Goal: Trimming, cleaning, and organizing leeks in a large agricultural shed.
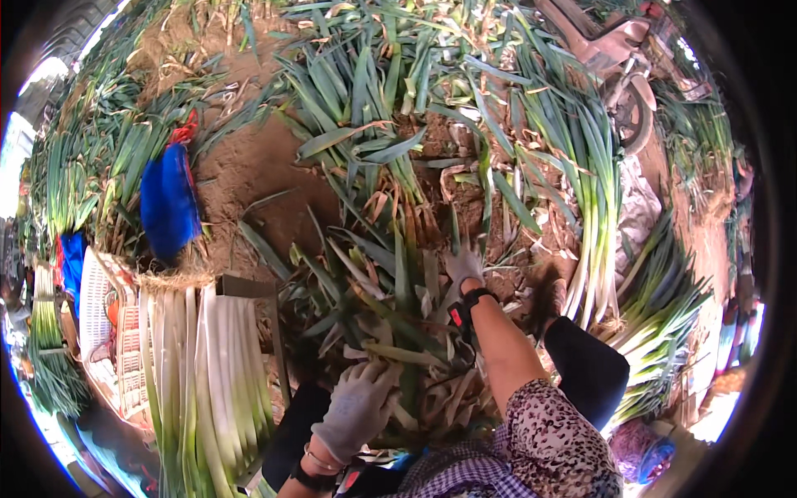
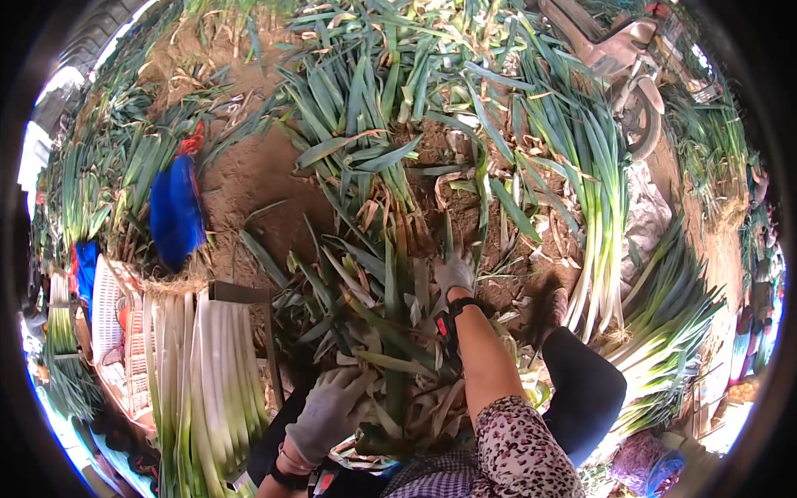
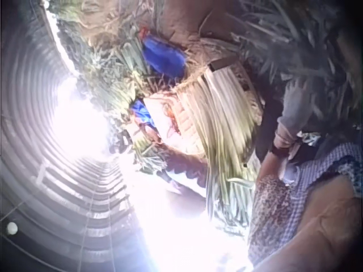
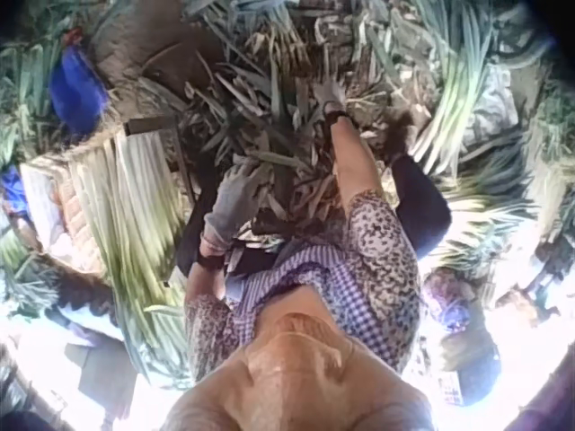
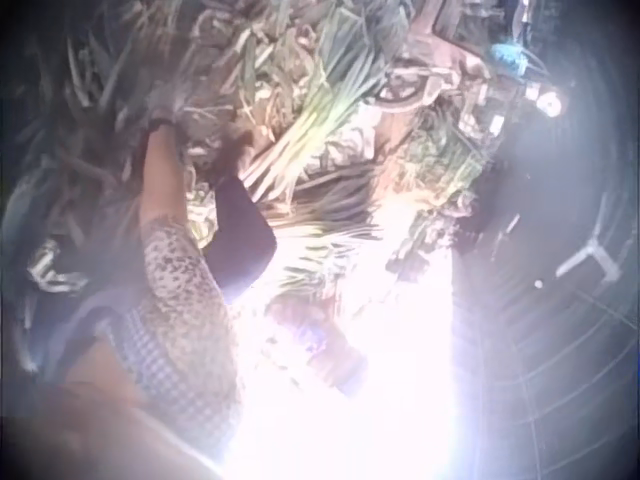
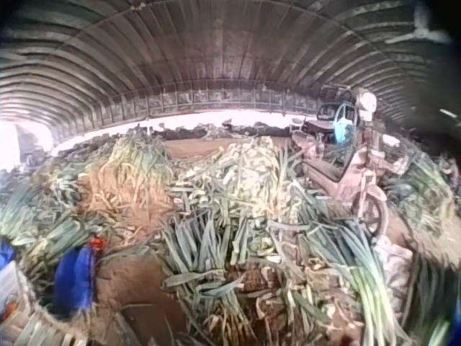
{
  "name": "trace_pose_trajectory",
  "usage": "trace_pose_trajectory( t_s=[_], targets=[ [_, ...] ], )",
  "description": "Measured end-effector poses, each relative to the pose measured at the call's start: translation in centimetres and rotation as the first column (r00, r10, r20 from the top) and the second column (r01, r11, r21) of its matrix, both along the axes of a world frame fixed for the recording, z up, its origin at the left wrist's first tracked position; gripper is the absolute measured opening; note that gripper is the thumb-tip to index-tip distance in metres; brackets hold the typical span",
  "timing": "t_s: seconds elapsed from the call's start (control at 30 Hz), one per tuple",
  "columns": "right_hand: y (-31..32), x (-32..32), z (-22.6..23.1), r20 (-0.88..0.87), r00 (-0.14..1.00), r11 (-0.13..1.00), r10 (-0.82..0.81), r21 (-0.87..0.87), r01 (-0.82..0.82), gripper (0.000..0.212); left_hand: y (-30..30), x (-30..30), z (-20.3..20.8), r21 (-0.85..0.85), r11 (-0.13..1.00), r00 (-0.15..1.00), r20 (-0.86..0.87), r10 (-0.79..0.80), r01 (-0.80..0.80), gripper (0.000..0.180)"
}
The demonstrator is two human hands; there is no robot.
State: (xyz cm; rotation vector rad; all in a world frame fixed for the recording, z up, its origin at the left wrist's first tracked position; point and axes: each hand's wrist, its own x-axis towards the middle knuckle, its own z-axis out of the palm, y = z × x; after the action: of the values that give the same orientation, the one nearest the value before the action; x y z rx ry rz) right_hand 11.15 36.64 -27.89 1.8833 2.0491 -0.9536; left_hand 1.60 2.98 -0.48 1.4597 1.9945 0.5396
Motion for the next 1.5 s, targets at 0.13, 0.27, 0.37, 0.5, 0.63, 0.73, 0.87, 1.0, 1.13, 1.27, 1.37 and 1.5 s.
trace_pose_trajectory(
  t_s=[0.13, 0.27, 0.37, 0.5, 0.63, 0.73, 0.87, 1.0, 1.13, 1.27, 1.37, 1.5],
  targets=[
    [2.4, -5.3, -1.7, -0.161, 0.98, 0.993, 0.12, 0.02, -0.119, 0.113, 2.4, -0.2, -0.9, -0.043, 0.999, 0.998, 0.065, -0.01, 0.013, 0.052],
    [0.3, -9.2, 1.0, 0.076, 0.978, 0.97, 0.193, 0.137, -0.202, 0.113, 3.2, 0.0, -1.6, -0.103, 0.994, 0.996, 0.088, -0.025, 0.034, 0.054],
    [3.7, -7.5, -0.5, 0.052, 0.978, 0.967, 0.201, 0.151, -0.207, 0.108, 3.9, -0.2, -2.1, -0.092, 0.994, 0.995, 0.09, -0.053, 0.061, 0.054],
    [4.7, -7.1, 4.3, -0.16, 0.967, 0.978, 0.198, 0.093, -0.185, 0.068, 3.9, -0.4, -1.8, -0.153, 0.988, 0.995, 0.104, -0.005, 0.021, 0.05],
    [3.9, -4.8, 10.6, -0.766, 0.479, 0.832, -0.429, -0.541, -0.119, 0.04, 3.1, -0.2, -1.2, -0.109, 0.994, 0.997, 0.082, 0.008, 0.001, 0.05],
    [3.0, -3.7, 7.1, -0.465, 0.885, 0.955, 0.013, -0.257, -0.149, 0.036, 3.2, 0.1, -0.7, -0.074, 0.997, 0.998, 0.066, -0.009, 0.014, 0.05],
    [4.4, -1.0, 4.4, 0.013, 0.838, 0.839, 0.545, -0.02, -0.544, 0.031, 2.7, 0.8, -0.7, -0.075, 0.996, 0.997, 0.064, -0.043, 0.048, 0.049],
    [-1.0, 2.9, 6.5, -0.864, 0.464, 0.907, -0.195, -0.339, -0.25, 0.033, -0.3, 1.4, -0.4, -0.033, 0.999, 0.999, -0.024, 0.021, -0.022, 0.045],
    [-3.3, 8.7, 5.1, -0.698, 0.698, 0.918, 0.163, -0.152, -0.366, 0.039, 1.9, 1.7, -0.8, -0.064, 0.994, 0.996, -0.016, -0.091, 0.09, 0.039],
    [-12.4, 8.5, 17.2, -0.783, 0.54, 0.838, -0.307, -0.492, -0.237, 0.044, 0.4, 0.7, -1.3, -0.017, 0.994, 0.993, 0.047, 0.111, -0.111, 0.037],
    [-17.6, 13.4, 20.7, -0.953, 0.291, 0.92, -0.08, -0.183, -0.347, 0.042, 1.9, -0.2, -3.7, 0.278, 0.927, 0.968, 0.081, 0.238, -0.251, 0.034],
    [-22.2, 20.6, 20.7, -0.924, 0.377, 0.871, -0.062, -0.234, -0.431, 0.048, 5.0, -0.7, -2.0, 0.018, 0.754, 0.315, 0.915, 0.251, -0.656, 0.029]
  ],
)
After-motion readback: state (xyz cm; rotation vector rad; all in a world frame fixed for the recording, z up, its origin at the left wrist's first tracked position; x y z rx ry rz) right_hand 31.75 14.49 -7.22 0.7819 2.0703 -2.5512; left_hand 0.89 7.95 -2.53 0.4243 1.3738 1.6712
